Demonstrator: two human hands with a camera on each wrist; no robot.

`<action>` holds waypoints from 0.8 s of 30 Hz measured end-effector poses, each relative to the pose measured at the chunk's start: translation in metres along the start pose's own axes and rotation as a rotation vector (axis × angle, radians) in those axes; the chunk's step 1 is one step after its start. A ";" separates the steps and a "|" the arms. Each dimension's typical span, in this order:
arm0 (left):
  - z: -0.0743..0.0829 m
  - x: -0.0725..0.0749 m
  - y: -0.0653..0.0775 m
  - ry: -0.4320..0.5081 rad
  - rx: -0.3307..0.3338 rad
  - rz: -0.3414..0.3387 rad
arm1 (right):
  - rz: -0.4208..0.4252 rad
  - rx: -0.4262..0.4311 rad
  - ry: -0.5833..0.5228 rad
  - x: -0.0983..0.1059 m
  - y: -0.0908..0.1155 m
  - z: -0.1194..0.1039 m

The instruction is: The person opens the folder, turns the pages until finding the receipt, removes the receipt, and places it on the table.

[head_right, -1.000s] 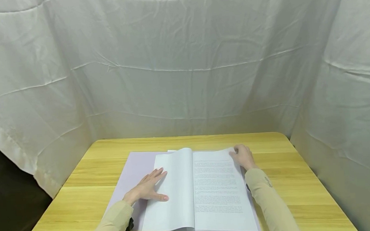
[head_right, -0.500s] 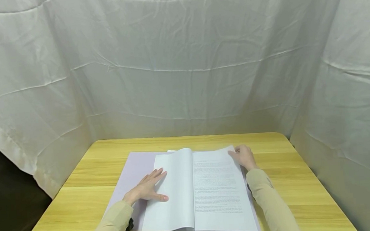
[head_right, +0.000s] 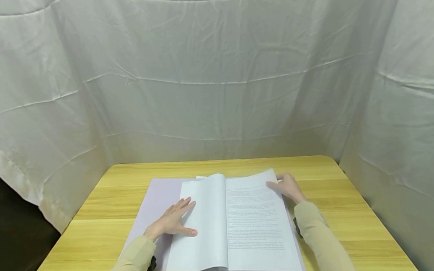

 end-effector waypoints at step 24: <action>0.000 0.001 0.001 -0.004 -0.008 0.024 | -0.282 -0.016 -0.259 0.008 0.022 0.003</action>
Point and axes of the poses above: each hand's wrist, its own y-axis away from the middle knuckle, its own x-axis out of the back of the hand, z = x × y, the point moved 3 cm from there along -y, towards the middle knuckle, and after that the axes turned 8 degrees about z, right-handed, at the moved point
